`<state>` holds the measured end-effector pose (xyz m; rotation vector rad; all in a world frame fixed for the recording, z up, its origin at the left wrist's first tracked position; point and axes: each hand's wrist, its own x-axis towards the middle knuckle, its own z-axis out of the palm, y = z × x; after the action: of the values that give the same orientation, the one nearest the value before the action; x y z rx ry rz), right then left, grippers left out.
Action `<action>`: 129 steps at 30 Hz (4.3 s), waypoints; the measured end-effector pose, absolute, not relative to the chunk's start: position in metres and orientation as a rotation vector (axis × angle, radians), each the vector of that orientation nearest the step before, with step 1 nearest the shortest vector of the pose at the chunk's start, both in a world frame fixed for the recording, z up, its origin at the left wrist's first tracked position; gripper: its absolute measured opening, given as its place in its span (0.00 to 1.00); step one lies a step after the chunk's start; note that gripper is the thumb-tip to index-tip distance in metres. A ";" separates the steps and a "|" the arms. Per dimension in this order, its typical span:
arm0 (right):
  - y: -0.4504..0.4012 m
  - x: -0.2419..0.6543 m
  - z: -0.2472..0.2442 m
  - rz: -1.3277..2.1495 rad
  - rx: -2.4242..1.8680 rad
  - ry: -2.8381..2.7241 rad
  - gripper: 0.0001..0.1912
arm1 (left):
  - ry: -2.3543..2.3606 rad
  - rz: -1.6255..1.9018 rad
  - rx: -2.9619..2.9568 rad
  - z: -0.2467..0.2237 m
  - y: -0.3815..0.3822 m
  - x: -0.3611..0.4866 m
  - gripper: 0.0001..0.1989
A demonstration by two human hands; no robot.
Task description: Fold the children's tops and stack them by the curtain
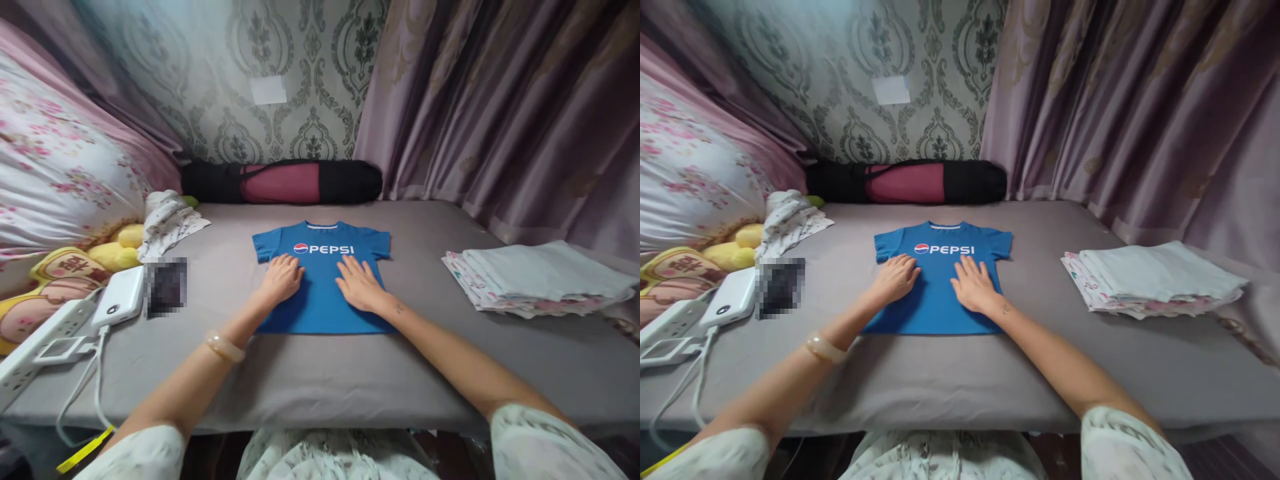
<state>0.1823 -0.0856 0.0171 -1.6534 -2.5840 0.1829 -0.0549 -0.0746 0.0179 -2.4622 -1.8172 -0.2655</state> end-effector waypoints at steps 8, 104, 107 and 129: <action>-0.041 0.142 0.001 0.372 -1.543 -2.626 0.35 | -2.013 -0.246 -2.543 -0.005 -0.015 -0.026 0.27; 0.054 0.211 -0.005 0.245 -2.163 -2.100 0.38 | -2.447 -0.197 -2.130 -0.012 0.051 -0.071 0.38; 0.054 0.213 0.002 0.323 -2.136 -2.102 0.37 | -2.447 -0.145 -2.132 -0.008 0.051 -0.072 0.38; -0.112 0.234 0.001 0.316 -1.676 -2.476 0.33 | -1.349 -0.118 -3.029 -0.004 -0.100 0.009 0.36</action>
<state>0.2337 -0.1116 0.0008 -1.6759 -2.4764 0.3163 0.0091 -0.1000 -0.0045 -3.0292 -1.3493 -0.1182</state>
